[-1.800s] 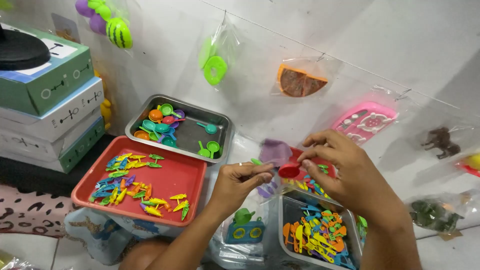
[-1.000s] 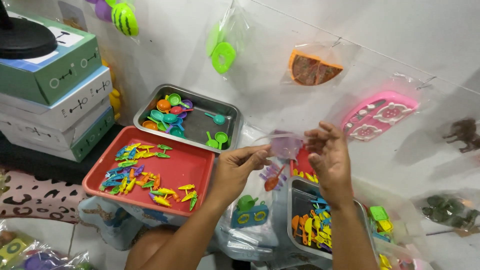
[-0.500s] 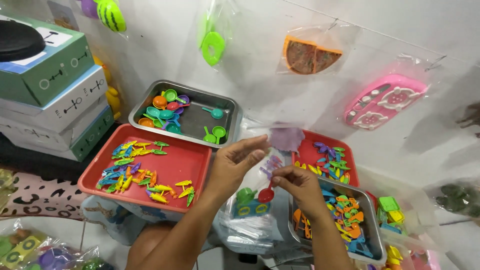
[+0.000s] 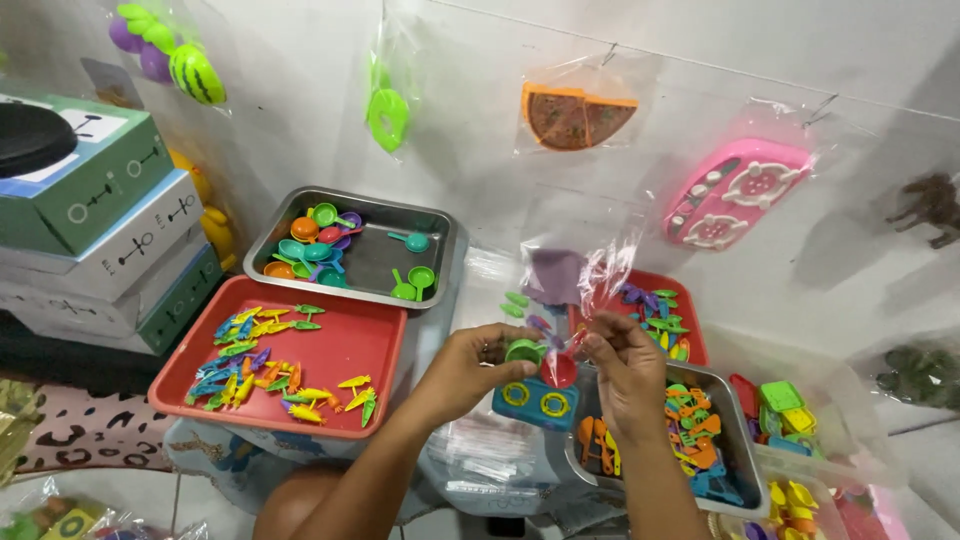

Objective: The person sorts colorful plastic toy cutlery from red and silver trays into clear plastic bags. They wipe a yellow toy with a purple cloth and place it into a bag, then continue sorting and bagging the remaining cutlery items.

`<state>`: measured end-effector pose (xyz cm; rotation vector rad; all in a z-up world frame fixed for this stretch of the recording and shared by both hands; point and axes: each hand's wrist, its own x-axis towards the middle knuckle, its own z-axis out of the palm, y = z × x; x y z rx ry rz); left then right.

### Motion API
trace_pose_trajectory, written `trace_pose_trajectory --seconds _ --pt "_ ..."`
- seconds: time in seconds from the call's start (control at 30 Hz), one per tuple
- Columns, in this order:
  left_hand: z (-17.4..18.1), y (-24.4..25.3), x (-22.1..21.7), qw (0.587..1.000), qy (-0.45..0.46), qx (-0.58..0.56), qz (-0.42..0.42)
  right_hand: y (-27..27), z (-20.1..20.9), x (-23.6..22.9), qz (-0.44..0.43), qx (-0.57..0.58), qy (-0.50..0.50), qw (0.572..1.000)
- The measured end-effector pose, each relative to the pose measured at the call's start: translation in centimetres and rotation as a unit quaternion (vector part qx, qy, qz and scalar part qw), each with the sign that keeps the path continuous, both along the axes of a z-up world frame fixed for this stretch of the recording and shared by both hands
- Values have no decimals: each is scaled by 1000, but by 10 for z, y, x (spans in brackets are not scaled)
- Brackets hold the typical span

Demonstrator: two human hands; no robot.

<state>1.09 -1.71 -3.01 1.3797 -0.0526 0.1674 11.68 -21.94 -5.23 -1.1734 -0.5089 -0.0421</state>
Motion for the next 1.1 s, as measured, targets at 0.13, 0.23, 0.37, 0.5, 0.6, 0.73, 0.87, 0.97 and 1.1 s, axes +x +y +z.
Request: trace_pose_trajectory --seconds 0.13,0.23,0.37,0.5,0.6,0.73,0.87,0.97,1.1 --pt "-18 -4 9 1000 12 18 -2 3 -4 -1 -26 -37 -6 999" --pt "-16 -3 8 999 19 41 -6 5 -3 1 -24 -57 -8 998" --pt "-10 3 5 999 17 46 20 2 -6 10 -29 -40 -5 999" --pt "-12 5 4 998 15 50 22 11 -4 3 10 -42 1 999" --pt "-17 6 3 998 18 51 24 14 7 -11 10 -68 1 998" --pt "-11 5 0 999 15 43 21 16 -4 -4 20 -55 11 998" --pt "-6 10 1 998 21 38 42 13 5 -5 34 24 26 999" --pt "-10 6 3 999 20 30 40 13 2 -4 45 19 16 999" --pt "-3 -2 -2 999 32 36 11 5 -19 7 25 -28 26 999"
